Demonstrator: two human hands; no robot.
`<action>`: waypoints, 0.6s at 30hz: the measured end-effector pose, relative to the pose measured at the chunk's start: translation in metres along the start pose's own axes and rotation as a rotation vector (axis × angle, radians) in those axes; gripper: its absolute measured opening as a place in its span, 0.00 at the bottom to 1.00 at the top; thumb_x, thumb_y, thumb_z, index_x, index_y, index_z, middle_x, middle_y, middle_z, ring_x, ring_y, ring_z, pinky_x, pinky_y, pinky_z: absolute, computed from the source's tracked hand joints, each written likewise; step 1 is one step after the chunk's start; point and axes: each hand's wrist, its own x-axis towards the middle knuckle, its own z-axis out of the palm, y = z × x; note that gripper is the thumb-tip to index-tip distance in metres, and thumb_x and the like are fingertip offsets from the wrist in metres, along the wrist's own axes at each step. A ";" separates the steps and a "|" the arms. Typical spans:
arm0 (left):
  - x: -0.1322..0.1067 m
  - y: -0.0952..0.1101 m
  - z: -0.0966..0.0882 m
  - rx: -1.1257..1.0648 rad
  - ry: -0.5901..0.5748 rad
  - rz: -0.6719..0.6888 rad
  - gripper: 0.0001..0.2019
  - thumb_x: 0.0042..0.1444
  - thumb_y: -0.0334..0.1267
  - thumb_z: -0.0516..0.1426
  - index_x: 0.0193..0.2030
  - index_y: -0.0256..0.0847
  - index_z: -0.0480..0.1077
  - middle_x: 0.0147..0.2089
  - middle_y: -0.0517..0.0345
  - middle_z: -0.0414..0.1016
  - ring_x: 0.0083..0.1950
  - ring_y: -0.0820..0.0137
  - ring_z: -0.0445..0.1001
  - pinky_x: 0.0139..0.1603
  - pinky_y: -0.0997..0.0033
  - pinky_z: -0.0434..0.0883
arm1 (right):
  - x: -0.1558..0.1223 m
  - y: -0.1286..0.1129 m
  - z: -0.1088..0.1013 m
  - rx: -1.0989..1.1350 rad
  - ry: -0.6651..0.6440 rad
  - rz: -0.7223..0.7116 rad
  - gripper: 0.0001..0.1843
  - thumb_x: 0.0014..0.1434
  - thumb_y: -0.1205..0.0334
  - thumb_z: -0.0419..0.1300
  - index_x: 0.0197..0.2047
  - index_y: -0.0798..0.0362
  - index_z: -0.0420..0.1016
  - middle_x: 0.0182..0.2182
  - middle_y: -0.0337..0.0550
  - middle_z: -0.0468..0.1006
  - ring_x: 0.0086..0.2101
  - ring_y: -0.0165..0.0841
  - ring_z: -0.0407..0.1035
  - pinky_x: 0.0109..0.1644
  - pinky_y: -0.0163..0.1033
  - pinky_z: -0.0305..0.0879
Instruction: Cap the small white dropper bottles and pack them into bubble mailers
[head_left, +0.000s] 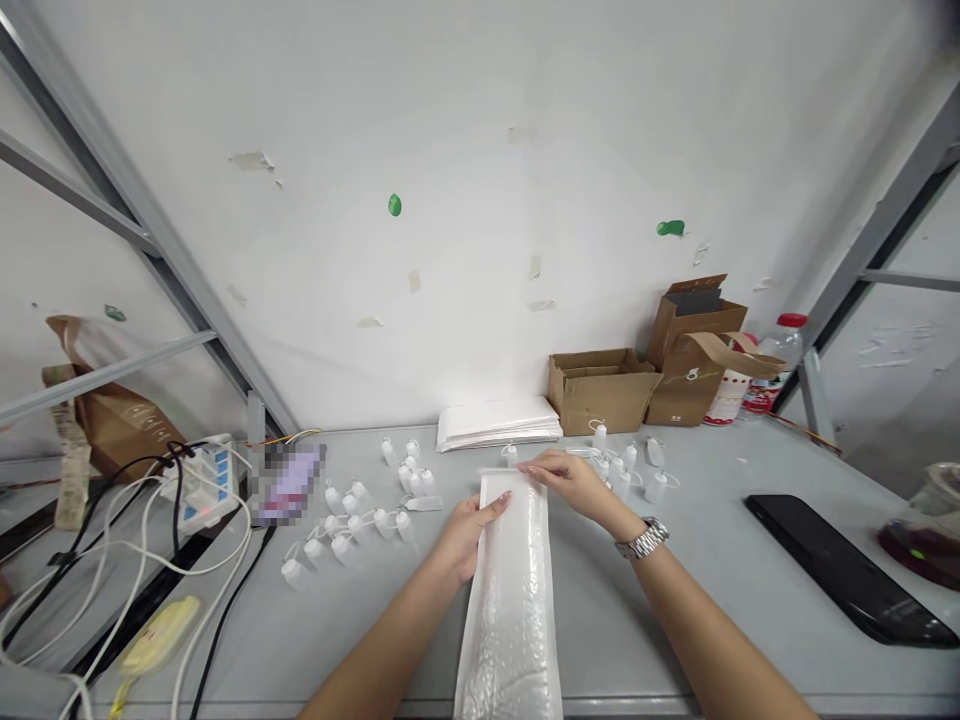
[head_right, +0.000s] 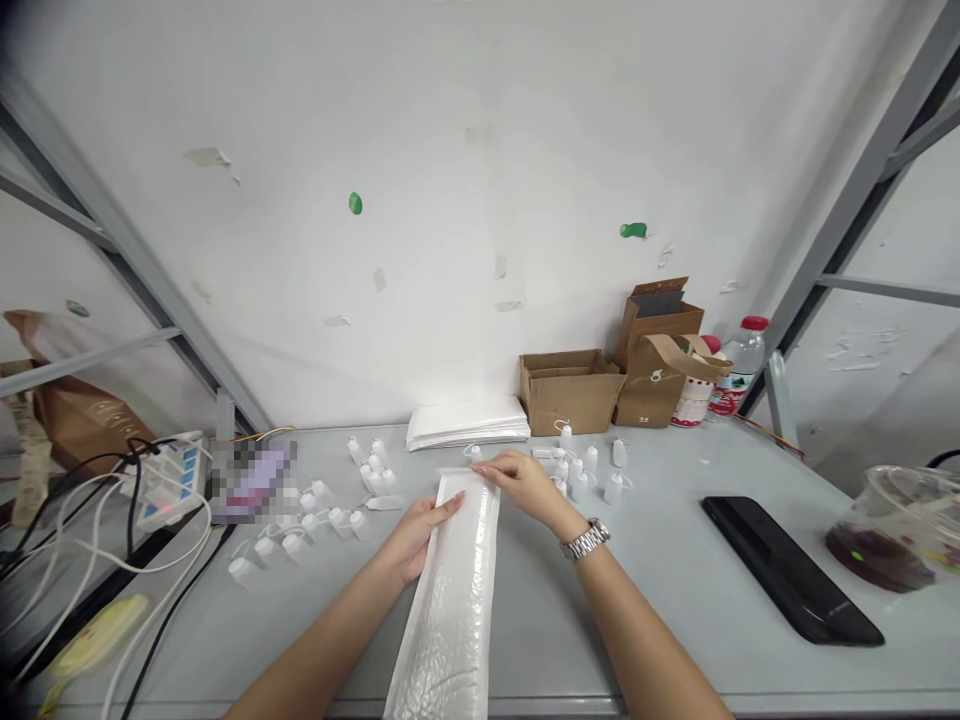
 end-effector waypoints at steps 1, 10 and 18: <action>0.000 0.000 0.000 -0.002 0.011 0.014 0.17 0.39 0.40 0.65 0.35 0.33 0.72 0.29 0.51 0.76 0.28 0.68 0.73 0.34 0.70 0.68 | 0.000 0.001 0.000 0.014 -0.030 0.012 0.18 0.58 0.50 0.51 0.37 0.49 0.78 0.33 0.43 0.75 0.36 0.33 0.68 0.40 0.37 0.63; 0.009 -0.003 -0.005 -0.032 0.151 0.024 0.17 0.39 0.48 0.63 0.26 0.34 0.70 0.21 0.55 0.73 0.22 0.71 0.71 0.26 0.73 0.65 | -0.002 0.011 0.013 -0.044 -0.131 0.031 0.19 0.56 0.49 0.53 0.28 0.53 0.78 0.33 0.43 0.74 0.34 0.33 0.68 0.39 0.36 0.63; 0.018 -0.008 -0.013 0.342 0.285 0.198 0.18 0.42 0.50 0.59 0.28 0.33 0.70 0.26 0.48 0.76 0.31 0.60 0.74 0.33 0.65 0.68 | 0.038 -0.007 0.000 -0.716 0.139 -0.084 0.17 0.63 0.62 0.44 0.45 0.56 0.71 0.39 0.50 0.72 0.41 0.35 0.65 0.46 0.38 0.60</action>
